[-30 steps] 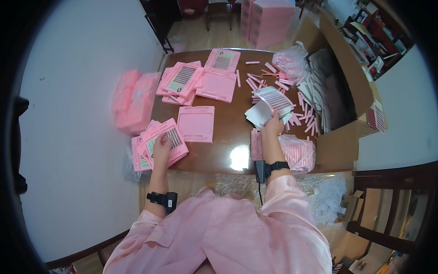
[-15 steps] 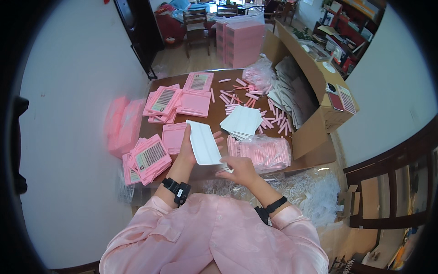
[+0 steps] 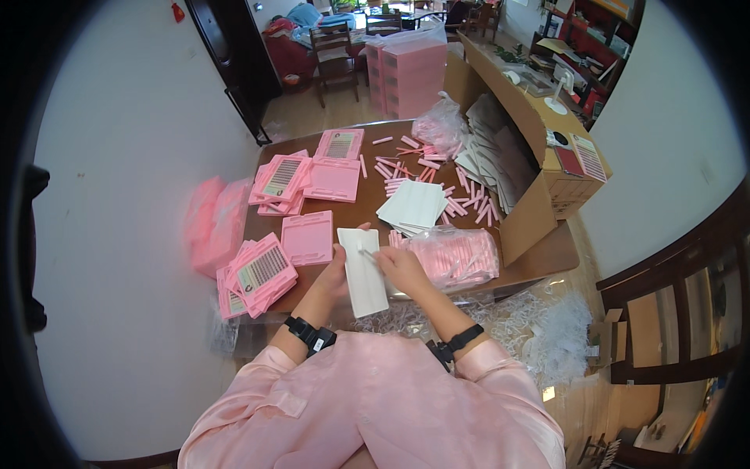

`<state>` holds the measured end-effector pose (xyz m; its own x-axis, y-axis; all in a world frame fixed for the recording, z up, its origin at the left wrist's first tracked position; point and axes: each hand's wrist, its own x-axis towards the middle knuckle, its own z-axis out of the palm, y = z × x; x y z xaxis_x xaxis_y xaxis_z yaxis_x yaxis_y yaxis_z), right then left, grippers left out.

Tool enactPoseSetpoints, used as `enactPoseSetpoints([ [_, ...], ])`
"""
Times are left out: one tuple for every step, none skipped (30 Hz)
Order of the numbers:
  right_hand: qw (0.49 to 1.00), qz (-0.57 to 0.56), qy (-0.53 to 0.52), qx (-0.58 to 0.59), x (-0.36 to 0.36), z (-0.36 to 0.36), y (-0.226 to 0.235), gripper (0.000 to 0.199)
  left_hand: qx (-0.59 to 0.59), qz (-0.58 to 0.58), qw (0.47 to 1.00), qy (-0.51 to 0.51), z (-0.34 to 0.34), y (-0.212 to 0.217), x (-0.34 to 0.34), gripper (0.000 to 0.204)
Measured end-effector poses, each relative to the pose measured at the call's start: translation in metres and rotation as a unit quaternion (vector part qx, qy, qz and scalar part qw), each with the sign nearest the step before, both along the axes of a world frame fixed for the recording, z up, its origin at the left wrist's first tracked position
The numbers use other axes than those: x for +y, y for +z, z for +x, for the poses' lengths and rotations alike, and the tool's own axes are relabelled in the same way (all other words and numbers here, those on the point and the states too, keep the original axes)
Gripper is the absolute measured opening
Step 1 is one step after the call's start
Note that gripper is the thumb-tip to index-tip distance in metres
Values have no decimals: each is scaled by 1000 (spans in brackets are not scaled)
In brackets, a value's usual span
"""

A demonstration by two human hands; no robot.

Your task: The person repeatedly picks up pink paper packs and white paper sheets, places the white sheet inside each pink pack, and stacks the completed packs on the table. The person also handles bubble wrap and pink foam blocks at the end.

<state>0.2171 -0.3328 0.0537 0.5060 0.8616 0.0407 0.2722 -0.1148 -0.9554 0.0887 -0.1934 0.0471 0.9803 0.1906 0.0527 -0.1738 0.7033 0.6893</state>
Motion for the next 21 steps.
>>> enactPoseSetpoints([
  [998, -20, 58, -27, -9, 0, 0, 30, 5, -21, 1000, 15, 1, -2, 2, 106],
  [991, -40, 116, -54, -22, 2, 1, 31, 20, -35, 999, 30, 1, -4, 4, 107],
  [980, -39, 178, -78, -36, 4, 2, 31, 28, -54, 997, 53, -5, -5, 9, 107],
  [960, -138, 215, -111, -52, 5, 3, 32, 19, -76, 993, 88, -8, -5, 16, 109],
  [933, -211, 258, -137, -69, 8, 5, 34, 8, -85, 992, 90, -14, -3, 25, 110],
  [889, -292, 301, -181, -86, 14, 9, 36, 4, -88, 991, 96, -18, 0, 33, 110],
  [827, -382, 346, -225, -97, 18, 13, 39, -13, -78, 994, 80, -20, 2, 38, 110],
  [847, -366, 313, -225, -100, 19, 15, 40, -18, -63, 996, 68, -22, 3, 41, 110],
  [858, -366, 278, -228, -99, 21, 18, 40, -22, -47, 997, 55, -24, 5, 41, 110],
  [859, -385, 238, -238, -96, 24, 23, 41, -19, -37, 999, 34, -23, 7, 38, 110],
  [912, -318, 185, -183, -87, 24, 26, 41, -16, -24, 999, 14, -19, 8, 32, 110],
  [952, -241, 124, -142, -72, 21, 29, 40, -12, -11, 1000, -5, -15, 9, 25, 110],
  [979, -163, 60, -104, -57, 16, 31, 39, -11, 11, 1000, -17, -12, 10, 17, 112],
  [990, -99, 9, -104, -39, 10, 33, 38, -10, 33, 999, -28, -8, 12, 8, 113],
  [995, -12, -30, -97, -25, 3, 34, 37, -8, 56, 998, -39, -5, 13, 1, 115],
  [996, -29, -41, -75, -16, -4, 34, 37, 5, 54, 998, -41, -4, 14, -6, 114],
  [998, -24, -40, -49, -6, -9, 33, 37, 17, 54, 998, -41, -3, 14, -12, 114],
  [999, -22, -36, -12, 2, -12, 32, 37, 30, 54, 997, -40, -3, 14, -15, 115],
  [998, -43, -41, 4, 6, -15, 30, 35, 30, 27, 998, -45, -5, 14, -14, 113],
  [1000, 10, -10, 9, 4, -17, 27, 34, 28, 26, 999, -40, -8, 13, -11, 113],
  [999, 35, 12, 30, -1, -17, 23, 34, 24, 20, 999, -32, -10, 11, -8, 113],
])
